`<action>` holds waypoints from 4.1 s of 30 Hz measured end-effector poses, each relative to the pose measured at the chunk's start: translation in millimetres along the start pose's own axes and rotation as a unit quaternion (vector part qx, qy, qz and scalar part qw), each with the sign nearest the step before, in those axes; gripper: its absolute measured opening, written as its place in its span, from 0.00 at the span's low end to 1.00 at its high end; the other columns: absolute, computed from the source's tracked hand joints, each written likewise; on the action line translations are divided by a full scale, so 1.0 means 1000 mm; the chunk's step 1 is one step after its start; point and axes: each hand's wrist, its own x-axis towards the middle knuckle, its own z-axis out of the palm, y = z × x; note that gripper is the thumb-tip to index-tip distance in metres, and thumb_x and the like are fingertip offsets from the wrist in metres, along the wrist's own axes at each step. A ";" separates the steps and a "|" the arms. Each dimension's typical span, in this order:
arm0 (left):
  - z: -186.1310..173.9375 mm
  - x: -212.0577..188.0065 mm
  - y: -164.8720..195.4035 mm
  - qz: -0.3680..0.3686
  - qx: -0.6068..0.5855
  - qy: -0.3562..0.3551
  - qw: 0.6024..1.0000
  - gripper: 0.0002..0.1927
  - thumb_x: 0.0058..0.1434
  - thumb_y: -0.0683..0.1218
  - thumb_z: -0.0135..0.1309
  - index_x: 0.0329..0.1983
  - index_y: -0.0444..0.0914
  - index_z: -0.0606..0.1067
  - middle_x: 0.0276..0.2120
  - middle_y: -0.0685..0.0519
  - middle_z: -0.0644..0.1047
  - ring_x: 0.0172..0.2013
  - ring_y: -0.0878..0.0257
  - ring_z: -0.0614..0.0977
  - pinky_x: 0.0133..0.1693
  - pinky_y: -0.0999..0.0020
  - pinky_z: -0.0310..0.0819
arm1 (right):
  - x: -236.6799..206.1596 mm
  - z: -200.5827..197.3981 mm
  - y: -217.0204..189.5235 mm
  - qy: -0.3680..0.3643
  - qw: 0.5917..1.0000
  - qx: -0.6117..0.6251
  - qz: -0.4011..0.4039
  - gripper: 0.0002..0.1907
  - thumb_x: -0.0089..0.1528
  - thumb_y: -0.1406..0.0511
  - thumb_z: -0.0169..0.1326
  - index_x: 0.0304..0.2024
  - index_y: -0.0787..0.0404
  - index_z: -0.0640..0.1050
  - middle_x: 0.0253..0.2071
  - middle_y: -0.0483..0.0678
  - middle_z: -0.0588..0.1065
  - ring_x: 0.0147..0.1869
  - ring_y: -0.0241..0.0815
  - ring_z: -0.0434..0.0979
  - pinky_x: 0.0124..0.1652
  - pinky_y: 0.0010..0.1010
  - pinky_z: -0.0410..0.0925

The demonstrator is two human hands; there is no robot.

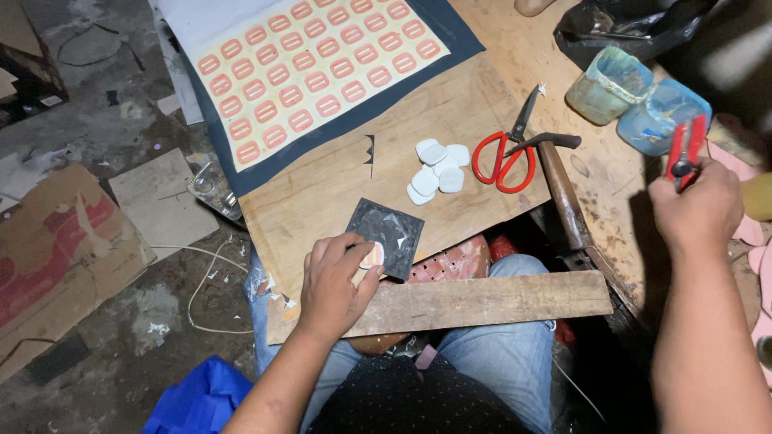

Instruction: The person hammers small white and pink shoe buckle components flat on a wooden plank with a small hammer, peels and repositions the pieces by hand, then trims their edges with a red utility knife on a dark pad and places finished pieces on the table.

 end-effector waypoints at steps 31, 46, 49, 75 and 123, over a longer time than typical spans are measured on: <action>0.018 0.009 -0.006 -0.013 -0.032 0.066 0.997 0.14 0.51 0.43 0.63 0.42 0.38 0.79 0.48 0.52 0.79 0.50 0.52 0.76 0.50 0.56 0.67 | -0.134 0.013 -0.237 -0.307 0.795 0.522 0.028 0.20 0.63 0.62 0.56 0.55 0.66 0.77 0.46 0.49 0.80 0.49 0.36 0.78 0.51 0.28 0.71; 0.018 0.010 -0.007 -0.021 -0.033 0.058 0.998 0.12 0.54 0.45 0.60 0.42 0.37 0.80 0.48 0.52 0.81 0.49 0.54 0.78 0.52 0.58 0.67 | -0.145 0.023 -0.274 -0.284 0.808 0.515 -0.028 0.17 0.64 0.63 0.57 0.52 0.66 0.79 0.45 0.51 0.82 0.48 0.37 0.81 0.49 0.28 0.72; 0.016 0.011 -0.008 -0.023 -0.036 0.050 0.998 0.12 0.54 0.44 0.59 0.42 0.37 0.80 0.48 0.53 0.80 0.49 0.54 0.77 0.52 0.58 0.67 | -0.144 0.021 -0.278 -0.263 0.816 0.511 -0.062 0.15 0.64 0.64 0.58 0.51 0.66 0.79 0.45 0.52 0.82 0.47 0.39 0.82 0.48 0.29 0.72; 0.016 0.011 -0.004 -0.031 -0.037 0.069 0.996 0.13 0.54 0.43 0.61 0.42 0.38 0.77 0.47 0.52 0.78 0.50 0.53 0.76 0.53 0.57 0.67 | -0.128 -0.008 -0.233 -0.244 0.811 0.511 -0.150 0.06 0.66 0.70 0.51 0.42 0.67 0.78 0.50 0.54 0.77 0.57 0.43 0.78 0.58 0.34 0.70; -0.026 0.018 0.001 0.095 0.070 -0.037 0.992 0.27 0.42 0.47 0.66 0.47 0.35 0.78 0.53 0.47 0.76 0.52 0.50 0.76 0.54 0.52 0.67 | -0.167 0.025 -0.191 -0.153 0.933 0.224 -0.235 0.20 0.51 0.67 0.66 0.44 0.60 0.75 0.49 0.52 0.74 0.42 0.57 0.79 0.37 0.43 0.72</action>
